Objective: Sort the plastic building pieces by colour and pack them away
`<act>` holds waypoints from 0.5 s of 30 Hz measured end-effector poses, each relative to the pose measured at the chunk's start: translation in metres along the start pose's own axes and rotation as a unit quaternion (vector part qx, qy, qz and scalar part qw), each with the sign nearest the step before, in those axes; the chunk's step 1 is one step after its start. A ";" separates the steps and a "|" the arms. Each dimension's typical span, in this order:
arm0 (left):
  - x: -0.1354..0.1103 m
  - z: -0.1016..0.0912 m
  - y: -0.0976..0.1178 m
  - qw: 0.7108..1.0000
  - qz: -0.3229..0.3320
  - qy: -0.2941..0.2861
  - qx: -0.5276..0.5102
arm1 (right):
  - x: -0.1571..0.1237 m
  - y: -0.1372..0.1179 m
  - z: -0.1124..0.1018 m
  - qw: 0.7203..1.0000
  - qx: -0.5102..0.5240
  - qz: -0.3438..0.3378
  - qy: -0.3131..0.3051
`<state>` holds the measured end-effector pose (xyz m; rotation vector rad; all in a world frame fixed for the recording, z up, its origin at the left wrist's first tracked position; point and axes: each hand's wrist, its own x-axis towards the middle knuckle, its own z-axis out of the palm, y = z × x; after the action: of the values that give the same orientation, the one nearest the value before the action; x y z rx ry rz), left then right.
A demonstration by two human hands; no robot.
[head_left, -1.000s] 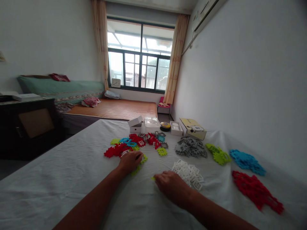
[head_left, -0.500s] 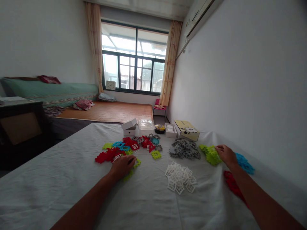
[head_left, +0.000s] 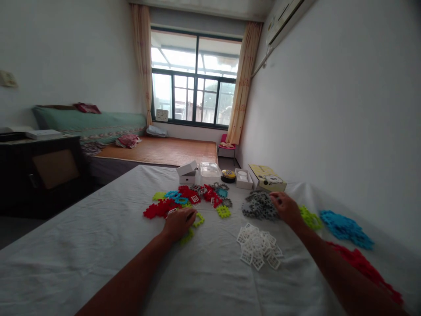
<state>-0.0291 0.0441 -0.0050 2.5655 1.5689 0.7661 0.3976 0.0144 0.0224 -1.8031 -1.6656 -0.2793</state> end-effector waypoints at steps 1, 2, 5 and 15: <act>0.000 -0.002 0.000 1.000 -0.002 0.021 -0.009 | -0.003 -0.026 0.010 0.998 0.014 -0.041 -0.039; 0.000 -0.004 0.000 0.999 -0.004 0.044 -0.020 | -0.007 -0.051 0.019 0.990 0.026 -0.090 -0.103; -0.001 -0.010 -0.002 0.995 -0.016 0.089 -0.038 | -0.018 -0.114 0.045 0.957 0.007 -0.178 -0.228; -0.001 -0.015 -0.004 0.997 -0.044 0.063 -0.023 | -0.020 -0.169 0.080 0.956 -0.097 -0.135 -0.243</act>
<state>-0.0391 0.0415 0.0063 2.4410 1.6652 0.9586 0.2123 0.0406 0.0035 -1.8872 -2.3085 -0.1203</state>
